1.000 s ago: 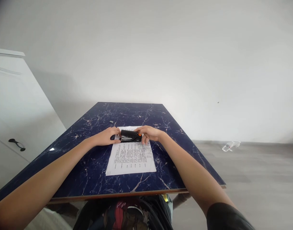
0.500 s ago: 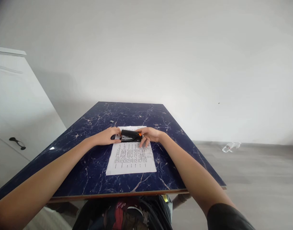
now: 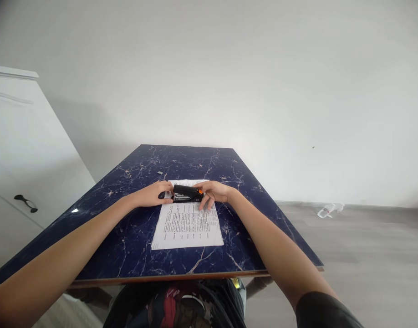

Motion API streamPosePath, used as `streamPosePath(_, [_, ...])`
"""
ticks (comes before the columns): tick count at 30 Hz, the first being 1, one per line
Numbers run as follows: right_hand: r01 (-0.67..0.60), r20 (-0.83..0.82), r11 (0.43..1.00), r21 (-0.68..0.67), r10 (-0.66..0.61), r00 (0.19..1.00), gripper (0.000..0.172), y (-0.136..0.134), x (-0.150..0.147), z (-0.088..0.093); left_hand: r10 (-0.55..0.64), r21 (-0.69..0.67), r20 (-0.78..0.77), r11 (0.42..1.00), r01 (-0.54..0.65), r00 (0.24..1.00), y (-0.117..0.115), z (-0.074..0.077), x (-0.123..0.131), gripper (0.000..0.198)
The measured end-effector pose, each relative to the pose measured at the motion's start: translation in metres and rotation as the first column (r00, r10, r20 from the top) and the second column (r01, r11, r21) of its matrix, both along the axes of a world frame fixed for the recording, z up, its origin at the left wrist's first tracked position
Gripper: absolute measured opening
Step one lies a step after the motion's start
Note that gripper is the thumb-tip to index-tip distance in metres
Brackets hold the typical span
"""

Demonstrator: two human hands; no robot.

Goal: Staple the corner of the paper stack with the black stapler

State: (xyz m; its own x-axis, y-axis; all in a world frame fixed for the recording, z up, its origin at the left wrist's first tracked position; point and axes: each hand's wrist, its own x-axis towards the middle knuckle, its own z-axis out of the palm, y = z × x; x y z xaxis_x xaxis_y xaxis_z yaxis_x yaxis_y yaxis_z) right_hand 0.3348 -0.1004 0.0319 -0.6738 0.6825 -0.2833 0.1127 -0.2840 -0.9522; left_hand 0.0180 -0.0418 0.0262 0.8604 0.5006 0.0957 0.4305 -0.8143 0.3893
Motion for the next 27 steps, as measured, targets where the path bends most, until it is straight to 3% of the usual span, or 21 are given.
streamPosePath(27, [0.027, 0.003, 1.000, -0.002, -0.027, 1.000, 0.055, 0.0007, 0.0003, 0.0007, 0.003, 0.007, -0.007, 1.000, -0.003, 1.000, 0.0012, -0.0026, 0.0011, 0.034])
